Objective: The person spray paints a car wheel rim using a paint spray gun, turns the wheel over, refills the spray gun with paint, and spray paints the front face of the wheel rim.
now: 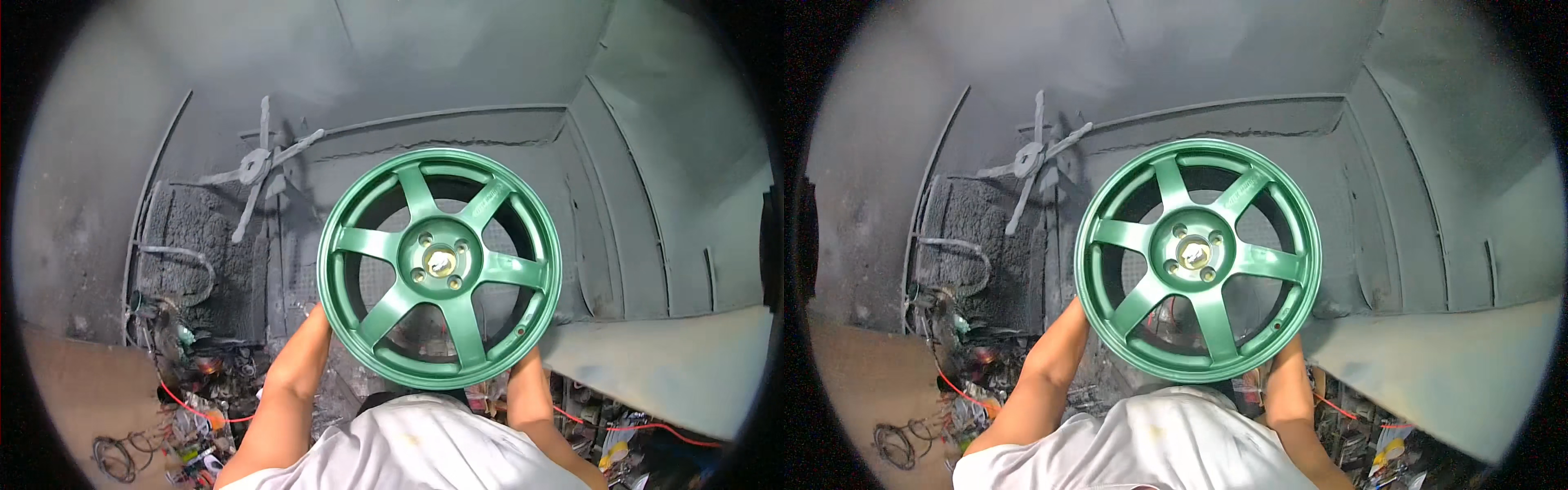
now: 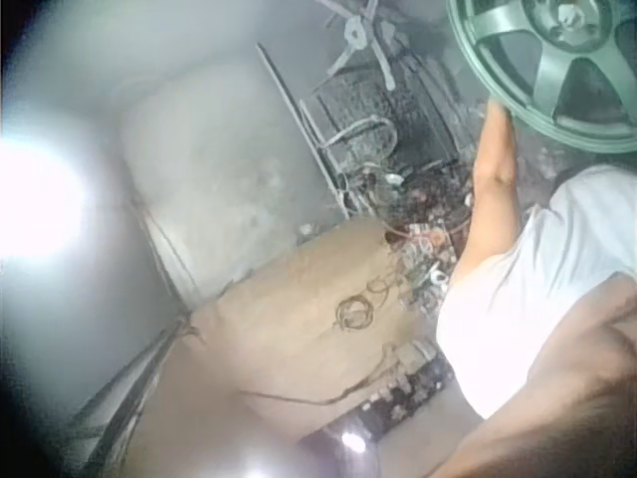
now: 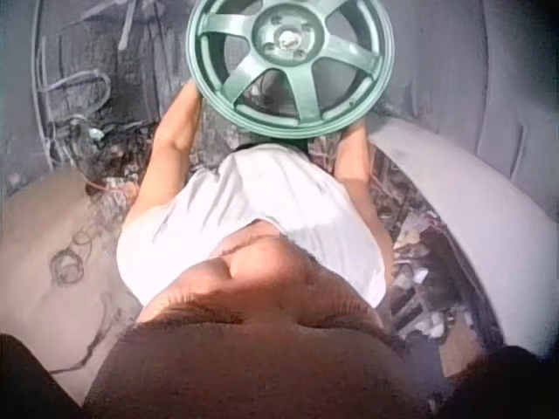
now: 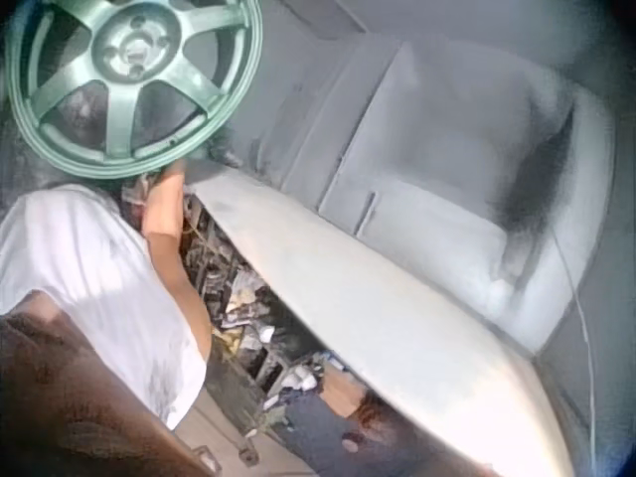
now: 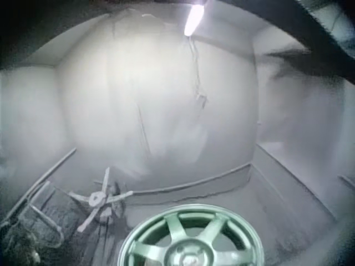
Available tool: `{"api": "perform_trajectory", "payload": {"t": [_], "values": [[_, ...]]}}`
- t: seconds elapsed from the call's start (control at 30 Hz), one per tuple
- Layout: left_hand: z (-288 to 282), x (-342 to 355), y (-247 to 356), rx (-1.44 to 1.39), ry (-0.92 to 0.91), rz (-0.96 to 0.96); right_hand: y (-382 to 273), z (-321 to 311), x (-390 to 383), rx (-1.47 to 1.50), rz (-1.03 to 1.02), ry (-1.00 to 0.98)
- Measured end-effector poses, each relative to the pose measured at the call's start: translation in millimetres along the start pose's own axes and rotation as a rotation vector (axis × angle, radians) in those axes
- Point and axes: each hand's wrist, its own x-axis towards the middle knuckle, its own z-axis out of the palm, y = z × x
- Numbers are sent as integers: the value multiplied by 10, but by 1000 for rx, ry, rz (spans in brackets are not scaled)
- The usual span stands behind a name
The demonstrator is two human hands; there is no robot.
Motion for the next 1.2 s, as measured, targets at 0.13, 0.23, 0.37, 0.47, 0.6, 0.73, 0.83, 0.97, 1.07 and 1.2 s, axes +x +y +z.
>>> {"api": "perform_trajectory", "payload": {"t": [0.13, 0.23, 0.37, 0.47, 0.6, 0.73, 0.83, 0.97, 1.07, 1.2], "values": [[42, -73, -150, 24, 12, -43, 192, -72, 77, -122, 44, 10], [20, -107, -194, 50, 16, -54, 262, -118, 115, -188, 60, 10], [-43, -114, -345, 110, 19, -45, 333, -202, 122, -289, 56, 14], [-510, -295, -951, 263, 94, 36, 527, -60, 4, -377, 59, -38], [-913, -1402, -2364, 522, -97, -70, 1111, -49, -209, -573, 69, -128], [-1779, -2275, -2994, 787, -351, -234, 1955, -109, -640, -825, 160, -290], [-2581, -2757, -3300, 672, 109, -626, 2556, -119, -1085, -1045, 286, -390], [-4897, -3114, -3733, 790, 1082, -177, 3225, 361, -1652, -1291, 392, -611], [-6115, -2638, -3212, 401, 1494, -83, 3547, 394, -2079, -1402, 386, -640], [-7234, -2653, -3018, 632, 1369, 80, 3366, 1310, -2422, -1611, 384, -699]]}}
